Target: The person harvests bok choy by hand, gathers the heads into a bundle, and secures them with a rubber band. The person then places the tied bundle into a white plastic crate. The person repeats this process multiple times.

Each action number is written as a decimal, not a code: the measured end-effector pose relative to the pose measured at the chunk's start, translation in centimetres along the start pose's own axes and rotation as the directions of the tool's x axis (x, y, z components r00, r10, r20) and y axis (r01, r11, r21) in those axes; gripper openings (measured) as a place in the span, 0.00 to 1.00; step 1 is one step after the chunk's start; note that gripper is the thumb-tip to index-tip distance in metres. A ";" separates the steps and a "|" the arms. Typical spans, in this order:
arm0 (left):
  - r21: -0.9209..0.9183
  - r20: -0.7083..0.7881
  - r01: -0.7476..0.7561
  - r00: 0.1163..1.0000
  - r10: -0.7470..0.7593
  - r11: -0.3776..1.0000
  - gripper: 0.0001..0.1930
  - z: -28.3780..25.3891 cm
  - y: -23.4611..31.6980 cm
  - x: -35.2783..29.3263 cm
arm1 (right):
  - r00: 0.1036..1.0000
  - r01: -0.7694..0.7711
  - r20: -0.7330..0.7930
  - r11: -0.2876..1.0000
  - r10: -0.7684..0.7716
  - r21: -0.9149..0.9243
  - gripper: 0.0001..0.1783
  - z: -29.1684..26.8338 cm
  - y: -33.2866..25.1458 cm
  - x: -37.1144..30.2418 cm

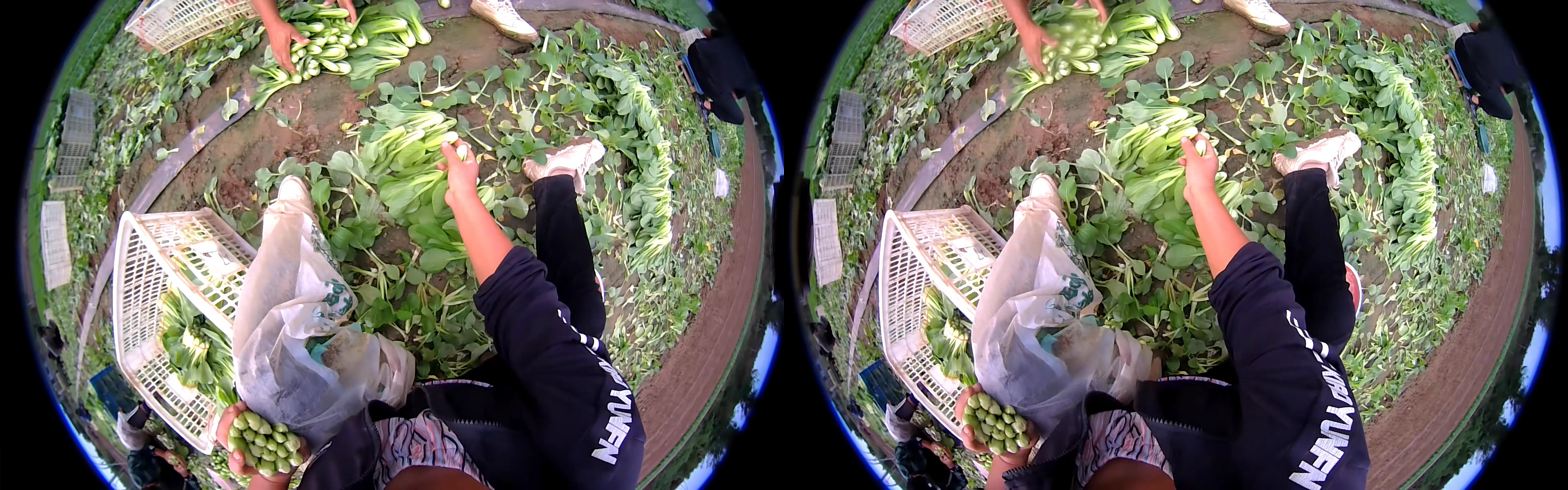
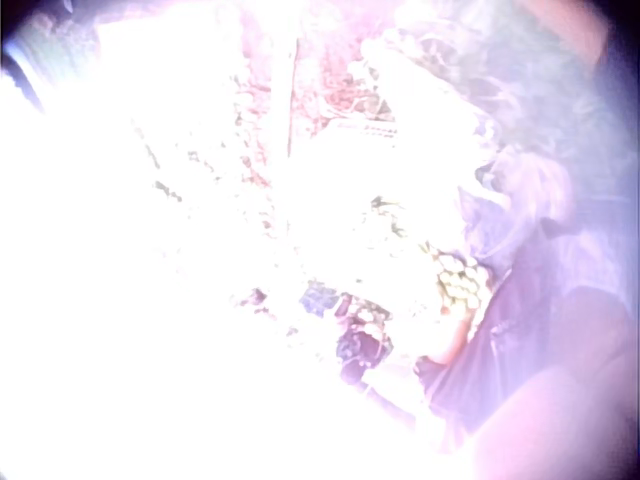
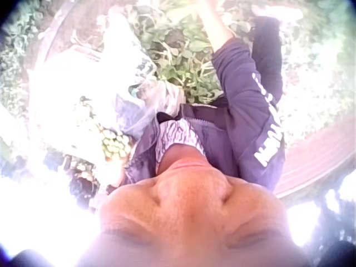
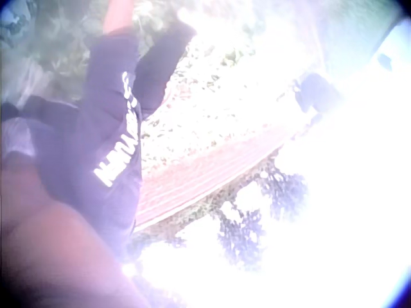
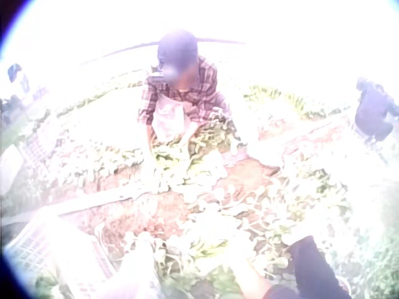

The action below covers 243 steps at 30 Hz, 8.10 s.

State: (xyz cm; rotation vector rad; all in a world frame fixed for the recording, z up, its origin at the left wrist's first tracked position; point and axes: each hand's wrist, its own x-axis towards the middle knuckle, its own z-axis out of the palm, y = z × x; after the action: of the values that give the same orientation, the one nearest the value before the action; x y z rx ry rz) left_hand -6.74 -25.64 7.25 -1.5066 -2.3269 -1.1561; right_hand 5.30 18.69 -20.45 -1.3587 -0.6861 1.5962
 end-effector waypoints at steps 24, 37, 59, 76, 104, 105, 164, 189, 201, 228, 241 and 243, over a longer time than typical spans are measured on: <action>-0.212 0.127 0.189 0.978 -0.164 0.959 0.45 -1.8 -2.6 -3.1 | 0.968 -0.241 0.043 0.963 0.248 -0.116 0.13 2.6 1.2 3.0; -0.322 0.099 0.256 0.967 -0.237 0.911 0.43 -1.4 -3.0 -3.2 | 0.981 -0.147 0.129 0.989 0.147 -0.013 0.18 0.6 0.0 -1.0; -0.223 0.043 -0.123 0.990 0.136 0.967 0.47 1.3 0.0 0.3 | 0.409 0.668 0.892 0.729 -0.195 -0.147 0.20 -2.1 -7.0 -34.6; -0.211 0.053 -0.082 0.994 0.095 0.974 0.49 0.8 -0.5 0.1 | 0.927 0.173 0.176 0.038 0.332 -0.984 0.29 -17.1 7.0 -16.7; -0.192 0.146 -0.423 0.880 0.452 0.885 0.63 1.1 2.5 3.4 | 0.181 -0.328 0.765 0.772 0.618 -0.545 0.12 3.8 -17.6 -35.8; -0.201 0.154 -0.380 0.898 0.412 0.903 0.62 1.1 2.2 2.9 | 0.189 -0.351 0.756 0.762 0.627 -0.544 0.12 3.6 -17.5 -35.9; -0.424 0.333 0.010 0.931 0.146 0.905 0.61 0.3 2.0 3.4 | -0.264 0.941 0.914 -0.292 -0.310 0.173 0.20 5.3 -15.9 -33.9; -0.486 0.199 0.038 0.978 0.068 0.873 0.62 0.5 0.4 0.5 | 0.043 0.996 0.863 0.087 -0.504 0.002 0.23 3.1 -10.9 -38.7; -0.543 -0.434 -0.349 0.895 0.101 0.764 0.66 -1.8 3.8 4.1 | 0.182 0.694 0.844 0.674 -0.505 0.253 0.17 9.1 -16.3 -44.5; -0.600 0.092 0.050 0.996 0.006 0.799 0.68 -6.8 1.4 4.2 | 0.029 0.299 0.971 0.929 -0.237 0.218 0.72 7.8 -12.3 -44.7; -0.329 0.236 -0.164 0.939 0.249 0.930 0.60 -0.1 4.3 3.8 | 0.162 0.791 0.985 0.604 -0.061 -0.093 0.66 -0.9 -12.6 -36.7; -0.346 0.258 -0.103 0.945 0.200 0.933 0.60 0.1 4.6 3.8 | 0.258 0.628 0.923 0.776 -0.285 0.064 0.59 -0.3 -12.6 -36.7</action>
State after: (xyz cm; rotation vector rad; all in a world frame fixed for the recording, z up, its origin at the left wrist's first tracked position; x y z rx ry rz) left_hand -4.74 -21.88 11.43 -2.0625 -2.2105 -1.4204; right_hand 8.66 -8.39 7.12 -0.1945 -1.9116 1.6370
